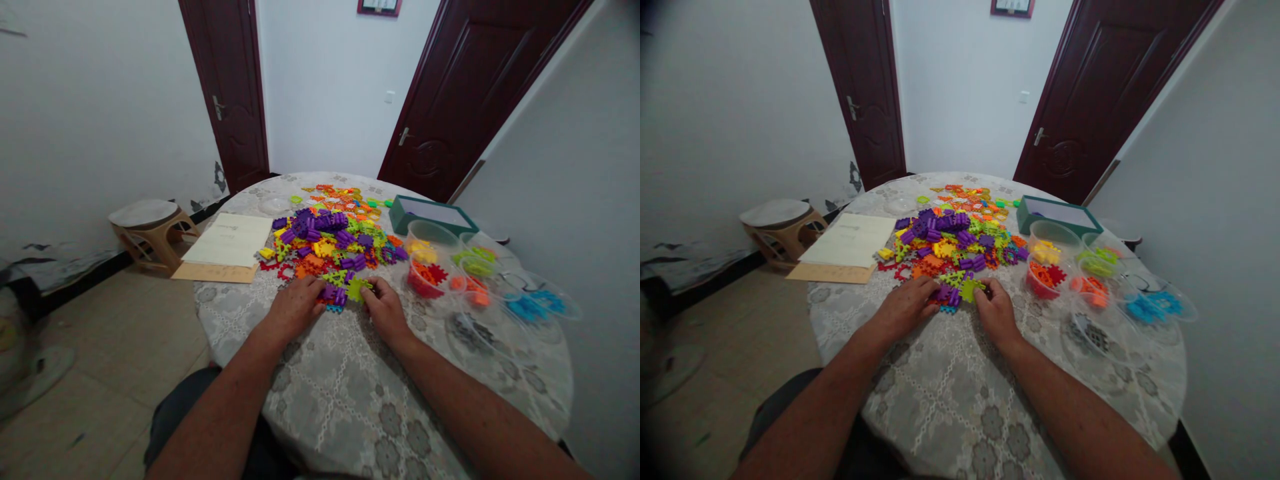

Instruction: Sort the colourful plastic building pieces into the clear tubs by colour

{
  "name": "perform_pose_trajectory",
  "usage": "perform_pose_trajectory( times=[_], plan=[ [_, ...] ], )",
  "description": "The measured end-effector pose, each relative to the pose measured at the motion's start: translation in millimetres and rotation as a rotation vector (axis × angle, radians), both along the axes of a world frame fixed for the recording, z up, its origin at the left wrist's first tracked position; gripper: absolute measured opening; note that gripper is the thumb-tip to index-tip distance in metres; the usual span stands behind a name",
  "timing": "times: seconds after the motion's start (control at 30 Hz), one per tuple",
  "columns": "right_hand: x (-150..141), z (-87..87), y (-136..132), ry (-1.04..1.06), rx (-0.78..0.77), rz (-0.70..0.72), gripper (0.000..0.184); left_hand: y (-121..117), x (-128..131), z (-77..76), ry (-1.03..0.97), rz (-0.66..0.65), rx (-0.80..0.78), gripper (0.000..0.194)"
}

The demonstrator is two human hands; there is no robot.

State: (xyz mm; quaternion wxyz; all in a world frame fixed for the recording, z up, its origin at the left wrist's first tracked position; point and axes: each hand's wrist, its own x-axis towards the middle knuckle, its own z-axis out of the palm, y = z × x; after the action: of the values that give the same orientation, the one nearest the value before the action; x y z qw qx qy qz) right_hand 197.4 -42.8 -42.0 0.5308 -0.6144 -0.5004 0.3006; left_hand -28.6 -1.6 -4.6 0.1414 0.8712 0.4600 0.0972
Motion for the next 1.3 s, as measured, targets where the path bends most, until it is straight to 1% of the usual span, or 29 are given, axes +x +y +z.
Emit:
perform_pose_trajectory(
  times=[0.23, 0.4, 0.53, 0.7, 0.83, 0.9, 1.1, 1.2, 1.3],
  plan=[
    [0.2, 0.3, -0.1, -0.013, -0.014, 0.023, 0.025, -4.9, -4.9, 1.6, -0.004, -0.011, -0.035, 0.024],
    [1.0, -1.2, 0.2, -0.012, -0.014, 0.043, 0.024, -10.9, -8.6, 4.3, -0.047, 0.022, -0.072, 0.032],
    [0.9, -3.3, 0.8, -0.018, -0.030, 0.052, 0.024, -9.8, -7.2, 2.8, -0.074, 0.000, -0.067, 0.036],
    [0.6, -3.4, 0.8, -0.005, -0.036, 0.062, 0.025, -4.9, -7.9, -0.8, -0.103, -0.025, -0.074, 0.027],
    [0.9, -2.9, 0.7, -0.010, -0.055, 0.082, 0.024, -2.3, -10.2, -0.7, -0.170, -0.033, -0.104, 0.024],
    [1.1, -3.2, 1.0, -0.015, -0.061, 0.088, 0.024, -1.0, -10.3, -0.8, -0.195, 0.002, -0.111, 0.024],
    [1.5, -6.0, 1.4, -0.014, -0.046, 0.095, 0.024, 1.2, -8.5, -2.3, -0.266, 0.168, -0.101, 0.020],
    [1.7, -6.4, 1.5, 0.017, -0.048, 0.105, 0.025, 1.0, -7.2, -2.8, -0.296, 0.228, -0.101, 0.020],
    [0.6, -5.0, 2.2, 0.035, -0.040, 0.097, 0.026, 2.3, -6.5, -3.7, -0.283, 0.257, -0.066, 0.020]
  ],
)
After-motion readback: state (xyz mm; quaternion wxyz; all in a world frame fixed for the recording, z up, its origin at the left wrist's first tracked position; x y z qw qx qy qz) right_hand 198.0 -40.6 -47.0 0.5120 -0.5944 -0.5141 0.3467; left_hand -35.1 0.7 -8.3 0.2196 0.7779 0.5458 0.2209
